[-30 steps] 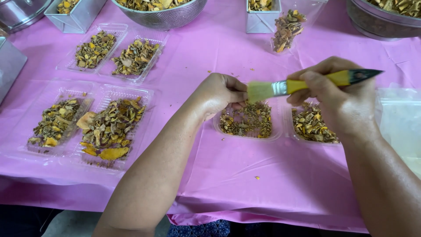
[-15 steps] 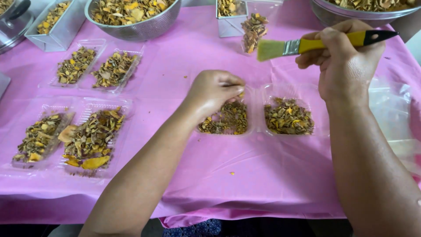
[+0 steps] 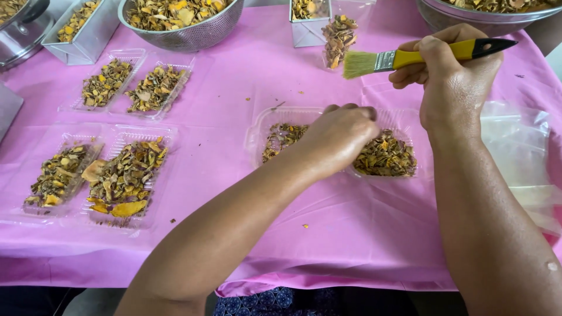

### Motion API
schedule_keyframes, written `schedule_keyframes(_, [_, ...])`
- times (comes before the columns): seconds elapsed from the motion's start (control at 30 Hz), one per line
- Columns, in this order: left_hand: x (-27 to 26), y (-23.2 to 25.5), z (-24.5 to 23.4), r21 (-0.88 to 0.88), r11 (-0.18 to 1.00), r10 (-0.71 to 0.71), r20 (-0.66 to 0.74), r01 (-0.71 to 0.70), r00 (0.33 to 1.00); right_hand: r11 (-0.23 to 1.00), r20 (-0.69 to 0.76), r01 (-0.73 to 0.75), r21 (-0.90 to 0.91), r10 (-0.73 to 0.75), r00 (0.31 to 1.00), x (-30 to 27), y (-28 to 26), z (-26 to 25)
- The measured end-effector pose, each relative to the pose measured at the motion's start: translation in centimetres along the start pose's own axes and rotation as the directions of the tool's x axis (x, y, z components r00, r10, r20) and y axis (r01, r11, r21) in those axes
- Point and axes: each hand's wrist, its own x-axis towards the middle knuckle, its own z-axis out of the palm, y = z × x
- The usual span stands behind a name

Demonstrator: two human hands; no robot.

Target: Sorting and portioning dried tea ingredients into small plastic containers using a brush and hands.

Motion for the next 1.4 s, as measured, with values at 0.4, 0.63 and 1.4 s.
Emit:
schedule_keyframes(0.4, [-6.8, -7.9, -2.0, 0.012, 0.992, -0.129, -0.009, 0.129, 0.992, 0.997, 0.111, 0.06, -0.056, -0.053, 0.992, -1.1, 0.9, 0.5])
schedule_keyframes(0.63, [-4.6, -9.5, 1.9, 0.223, 0.926, -0.348, 0.19, 0.305, 0.918, 0.995, 0.1, 0.035, -0.092, -0.026, 0.995, -1.5, 1.0, 1.0])
schedule_keyframes(1.4, [-8.0, -9.4, 0.4, 0.078, 0.977, -0.189, -0.121, 0.199, 0.974, 0.985, 0.175, 0.075, -0.158, -0.046, 0.983, -2.1, 3.3, 0.3])
